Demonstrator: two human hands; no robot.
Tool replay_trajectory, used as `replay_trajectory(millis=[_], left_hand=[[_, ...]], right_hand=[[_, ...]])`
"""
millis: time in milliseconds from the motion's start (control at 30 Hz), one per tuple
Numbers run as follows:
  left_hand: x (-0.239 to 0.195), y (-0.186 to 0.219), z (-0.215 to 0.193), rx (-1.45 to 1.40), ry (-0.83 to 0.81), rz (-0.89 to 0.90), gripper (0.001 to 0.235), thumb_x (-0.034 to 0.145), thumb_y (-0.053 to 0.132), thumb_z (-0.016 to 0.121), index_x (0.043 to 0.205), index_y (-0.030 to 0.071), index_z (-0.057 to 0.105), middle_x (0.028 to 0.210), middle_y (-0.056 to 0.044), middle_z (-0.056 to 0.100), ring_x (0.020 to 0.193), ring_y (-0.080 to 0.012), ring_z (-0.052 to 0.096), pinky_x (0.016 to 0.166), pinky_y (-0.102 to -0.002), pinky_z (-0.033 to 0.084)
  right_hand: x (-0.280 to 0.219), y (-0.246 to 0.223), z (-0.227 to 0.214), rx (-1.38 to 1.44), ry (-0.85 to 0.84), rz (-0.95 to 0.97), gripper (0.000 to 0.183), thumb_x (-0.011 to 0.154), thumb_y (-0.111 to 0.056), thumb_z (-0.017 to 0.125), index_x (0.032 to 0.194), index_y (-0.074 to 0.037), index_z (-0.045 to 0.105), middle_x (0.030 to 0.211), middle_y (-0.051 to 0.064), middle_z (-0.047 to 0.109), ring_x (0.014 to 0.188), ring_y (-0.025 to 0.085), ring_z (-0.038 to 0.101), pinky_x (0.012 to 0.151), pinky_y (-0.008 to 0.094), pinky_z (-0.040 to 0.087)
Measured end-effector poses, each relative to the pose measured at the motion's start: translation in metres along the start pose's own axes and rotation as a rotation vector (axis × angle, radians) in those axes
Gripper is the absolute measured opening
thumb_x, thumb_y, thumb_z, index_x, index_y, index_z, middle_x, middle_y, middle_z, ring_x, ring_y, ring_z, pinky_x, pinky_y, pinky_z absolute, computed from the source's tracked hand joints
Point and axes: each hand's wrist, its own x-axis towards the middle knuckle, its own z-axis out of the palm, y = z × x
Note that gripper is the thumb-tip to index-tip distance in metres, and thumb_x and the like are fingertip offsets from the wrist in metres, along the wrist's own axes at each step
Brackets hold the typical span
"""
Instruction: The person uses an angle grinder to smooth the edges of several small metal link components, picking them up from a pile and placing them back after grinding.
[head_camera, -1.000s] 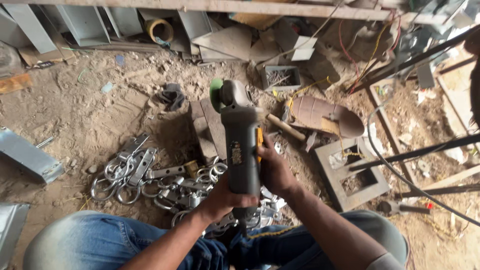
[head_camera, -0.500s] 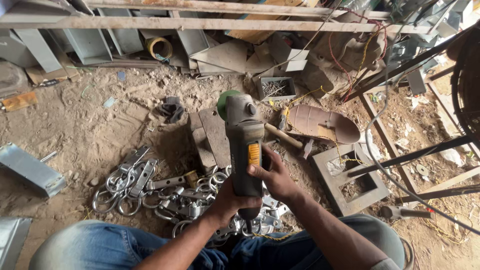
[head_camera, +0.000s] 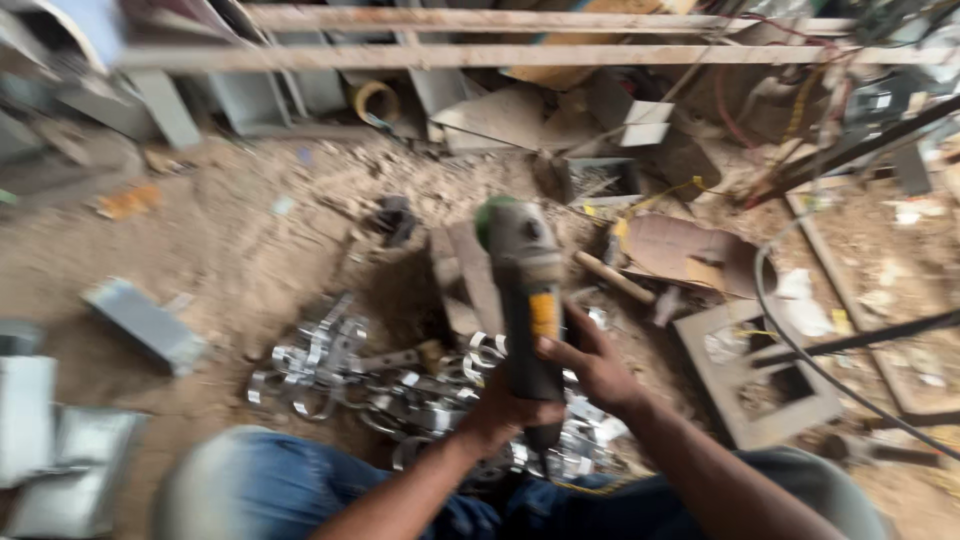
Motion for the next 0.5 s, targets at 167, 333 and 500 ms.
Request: replay_trajectory(millis=[167,333,500], left_hand=[[-0.004,0.010,0.006,0.082,0.026,0.057,0.061,0.071,0.019,0.088,0.123,0.004,0.062,0.106,-0.002,0.068,0.098,-0.0128,0.066,0.086,-0.030,0.058],[-0.002,0.008,0.008,0.053,0.007,0.016,0.059,0.069,0.015,0.087,0.120,0.001,0.062,0.103,-0.005,0.068,0.095,-0.0169,0.068,0.084,-0.033,0.061],[-0.002,0.010,0.010,0.006,0.023,-0.009,0.063,0.068,0.015,0.087,0.123,0.003,0.059,0.104,-0.003,0.068,0.095,-0.0157,0.069,0.085,-0.034,0.061]], right_hand=[[0.001,-0.012,0.004,0.020,-0.052,-0.061,0.085,0.084,-0.030,0.076,0.155,-0.002,0.037,0.148,0.018,0.054,0.136,0.028,0.050,0.113,0.041,0.039],[-0.003,-0.015,0.004,-0.041,-0.052,-0.055,0.089,0.082,-0.032,0.077,0.155,-0.002,0.037,0.145,0.021,0.056,0.134,0.030,0.052,0.112,0.042,0.041],[-0.003,-0.015,0.003,-0.064,-0.036,-0.022,0.090,0.081,-0.035,0.077,0.156,-0.003,0.037,0.146,0.021,0.055,0.134,0.030,0.052,0.112,0.042,0.042]])
